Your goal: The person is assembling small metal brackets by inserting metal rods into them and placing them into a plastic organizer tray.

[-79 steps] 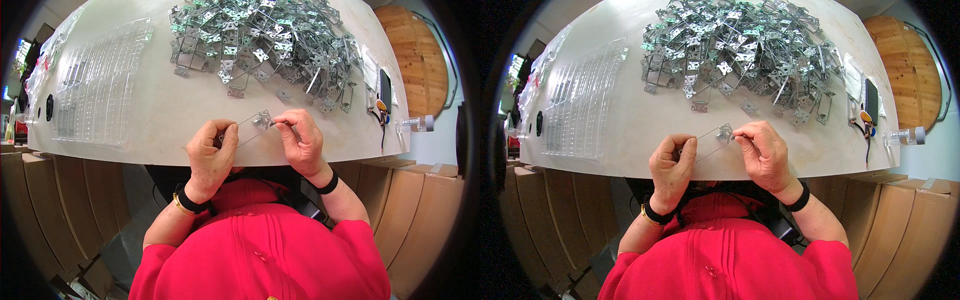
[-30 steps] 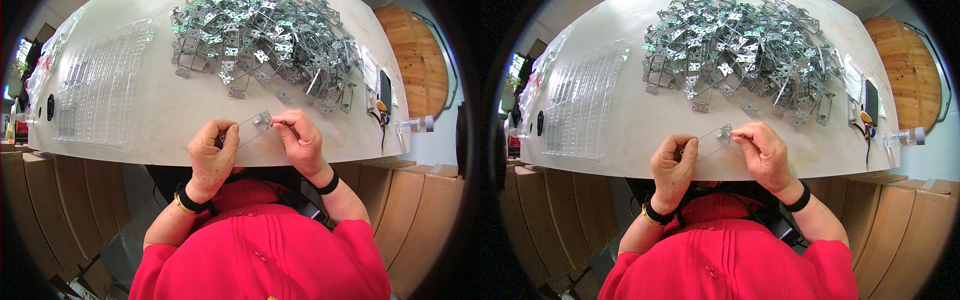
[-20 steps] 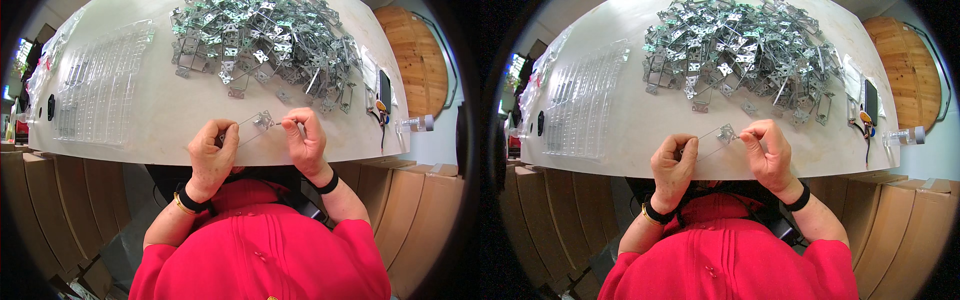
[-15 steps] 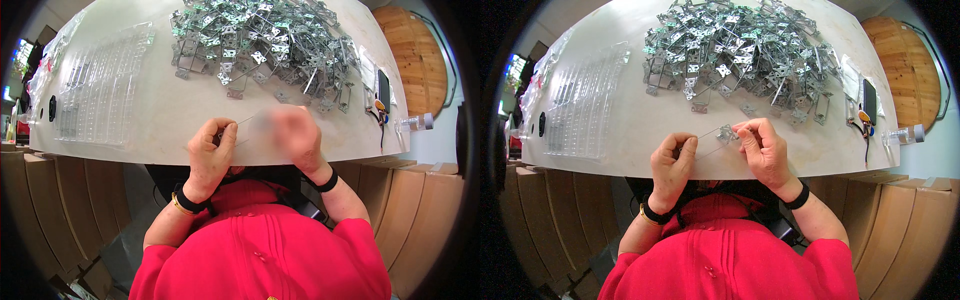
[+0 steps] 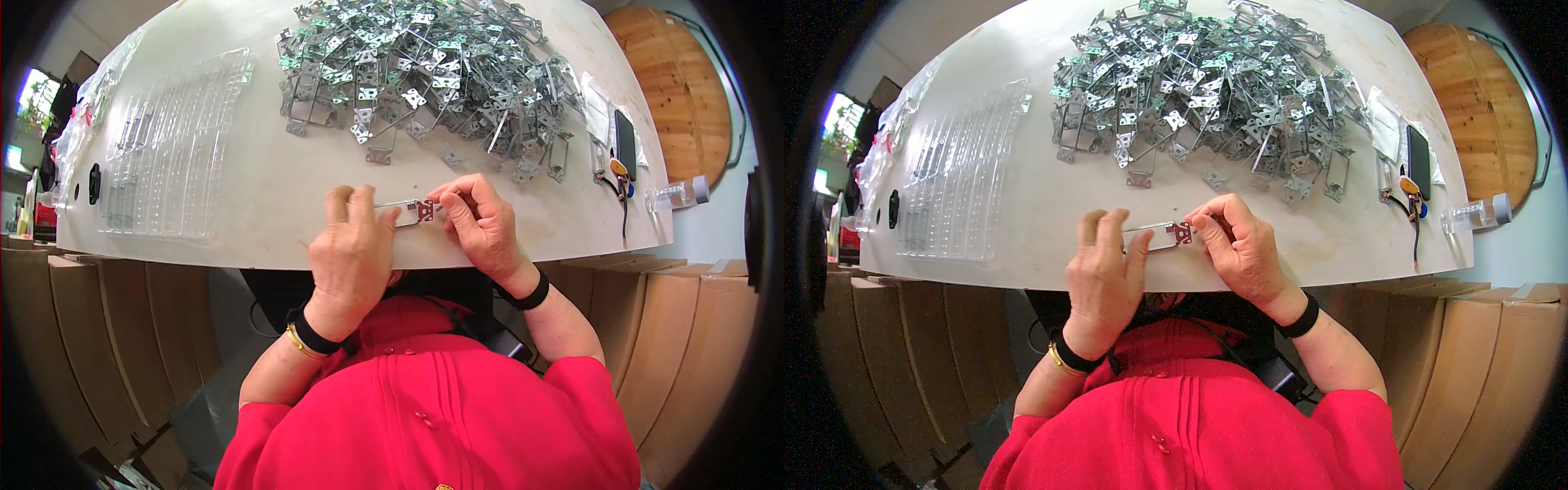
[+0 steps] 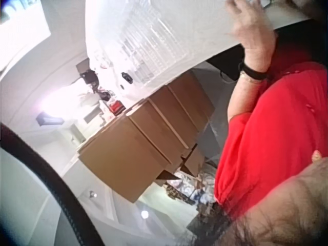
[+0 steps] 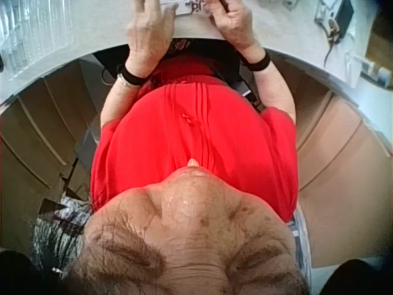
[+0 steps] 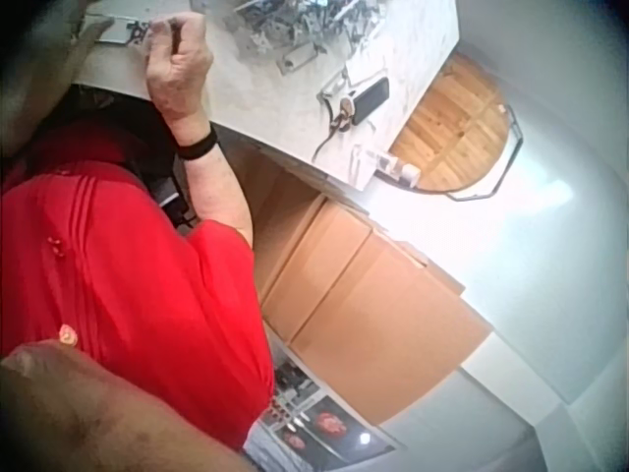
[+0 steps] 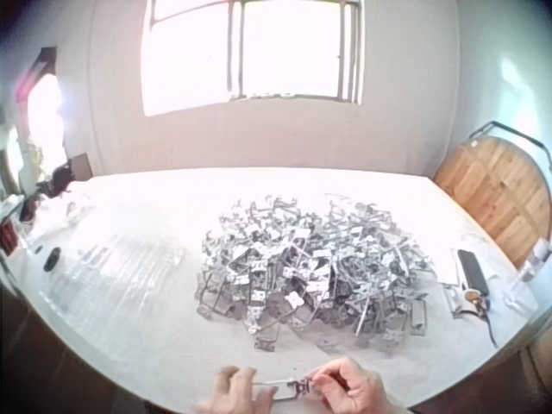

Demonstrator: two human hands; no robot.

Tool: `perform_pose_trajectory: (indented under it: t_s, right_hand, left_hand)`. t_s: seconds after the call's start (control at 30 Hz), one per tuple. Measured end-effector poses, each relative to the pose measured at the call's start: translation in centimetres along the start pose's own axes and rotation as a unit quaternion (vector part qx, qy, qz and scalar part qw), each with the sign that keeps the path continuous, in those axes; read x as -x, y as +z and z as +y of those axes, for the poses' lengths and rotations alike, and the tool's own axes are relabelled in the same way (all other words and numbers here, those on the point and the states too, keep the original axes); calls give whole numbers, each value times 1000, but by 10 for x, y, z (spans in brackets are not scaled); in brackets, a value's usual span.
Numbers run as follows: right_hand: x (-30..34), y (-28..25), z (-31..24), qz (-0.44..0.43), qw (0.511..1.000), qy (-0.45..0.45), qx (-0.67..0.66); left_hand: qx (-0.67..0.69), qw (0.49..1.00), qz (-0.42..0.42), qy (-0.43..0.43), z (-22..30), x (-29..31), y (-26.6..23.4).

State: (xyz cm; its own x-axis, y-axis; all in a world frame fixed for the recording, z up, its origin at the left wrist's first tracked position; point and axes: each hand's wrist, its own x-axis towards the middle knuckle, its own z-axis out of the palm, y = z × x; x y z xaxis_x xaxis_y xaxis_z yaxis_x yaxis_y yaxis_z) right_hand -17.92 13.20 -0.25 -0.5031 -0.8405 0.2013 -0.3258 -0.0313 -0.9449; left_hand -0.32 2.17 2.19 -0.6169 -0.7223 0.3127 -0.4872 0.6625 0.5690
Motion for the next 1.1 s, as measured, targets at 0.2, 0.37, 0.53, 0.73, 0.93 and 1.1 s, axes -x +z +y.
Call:
perform_pose_trajectory:
  t_s: [0.2,0.37,0.53,0.73,0.93,1.1]
  right_hand:
    - [-1,1,3,32,997,16,-70]
    - [-1,-1,3,56,993,23,-97]
    - [-2,-1,2,52,993,23,-104]
    - [-2,-1,4,53,993,27,-104]
    - [0,-1,6,47,993,22,-105]
    - [0,-1,7,44,993,20,-104]
  left_hand:
    - [7,994,-28,103,17,4,17]
    - [42,992,-48,111,22,3,26]
    - [89,987,-66,117,18,5,21]
    - [323,938,-118,48,9,-3,-8]
    - [358,919,-157,-52,-33,-6,-28]
    - [268,950,-87,-132,-51,-4,-43]
